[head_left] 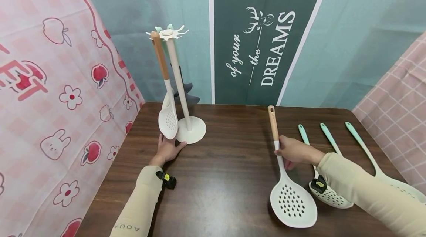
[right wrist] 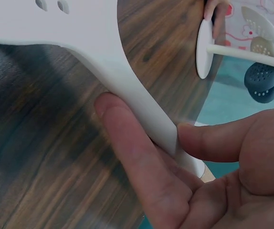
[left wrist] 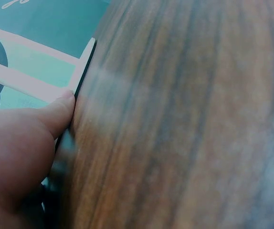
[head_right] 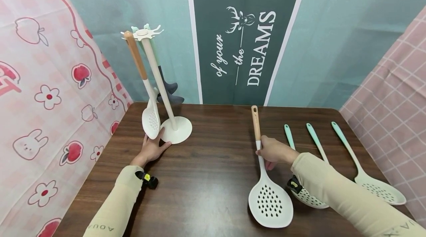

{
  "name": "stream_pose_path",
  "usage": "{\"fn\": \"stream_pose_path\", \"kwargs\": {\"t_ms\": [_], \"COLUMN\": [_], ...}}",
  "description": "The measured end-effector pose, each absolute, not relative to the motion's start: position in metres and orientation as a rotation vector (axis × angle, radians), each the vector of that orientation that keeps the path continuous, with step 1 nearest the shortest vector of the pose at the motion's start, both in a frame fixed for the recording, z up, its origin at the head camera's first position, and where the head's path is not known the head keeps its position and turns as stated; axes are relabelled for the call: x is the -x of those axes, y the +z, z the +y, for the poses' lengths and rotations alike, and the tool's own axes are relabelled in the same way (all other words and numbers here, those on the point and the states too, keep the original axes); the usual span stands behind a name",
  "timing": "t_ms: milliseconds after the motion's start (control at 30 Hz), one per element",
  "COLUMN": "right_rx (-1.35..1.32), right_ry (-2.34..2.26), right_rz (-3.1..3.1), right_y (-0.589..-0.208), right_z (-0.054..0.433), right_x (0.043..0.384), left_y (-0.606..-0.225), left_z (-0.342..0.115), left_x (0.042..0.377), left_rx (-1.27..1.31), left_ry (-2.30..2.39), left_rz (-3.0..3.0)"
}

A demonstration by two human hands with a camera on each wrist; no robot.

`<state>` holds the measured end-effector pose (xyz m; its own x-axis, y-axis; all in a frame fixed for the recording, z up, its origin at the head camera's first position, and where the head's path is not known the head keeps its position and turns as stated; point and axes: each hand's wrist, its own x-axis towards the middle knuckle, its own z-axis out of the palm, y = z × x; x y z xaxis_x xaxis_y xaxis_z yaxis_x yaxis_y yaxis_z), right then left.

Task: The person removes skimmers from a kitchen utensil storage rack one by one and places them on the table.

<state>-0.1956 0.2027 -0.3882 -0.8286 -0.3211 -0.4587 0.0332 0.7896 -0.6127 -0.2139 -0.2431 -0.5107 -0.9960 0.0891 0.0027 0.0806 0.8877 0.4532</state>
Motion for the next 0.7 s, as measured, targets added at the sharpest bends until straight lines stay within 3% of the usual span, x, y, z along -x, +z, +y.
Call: {"fn": "stream_pose_path", "kwargs": {"t_ms": [700], "right_rx": [0.152], "right_ry": [-0.831], "right_rz": [2.349], "right_y": [-0.406], "right_z": [0.217], "right_x": [0.199], "left_y": [-0.511], "left_z": [-0.242], "left_x": [0.214], "left_rx": [-0.125], "left_ry": [0.730], "left_rz": [3.034]}}
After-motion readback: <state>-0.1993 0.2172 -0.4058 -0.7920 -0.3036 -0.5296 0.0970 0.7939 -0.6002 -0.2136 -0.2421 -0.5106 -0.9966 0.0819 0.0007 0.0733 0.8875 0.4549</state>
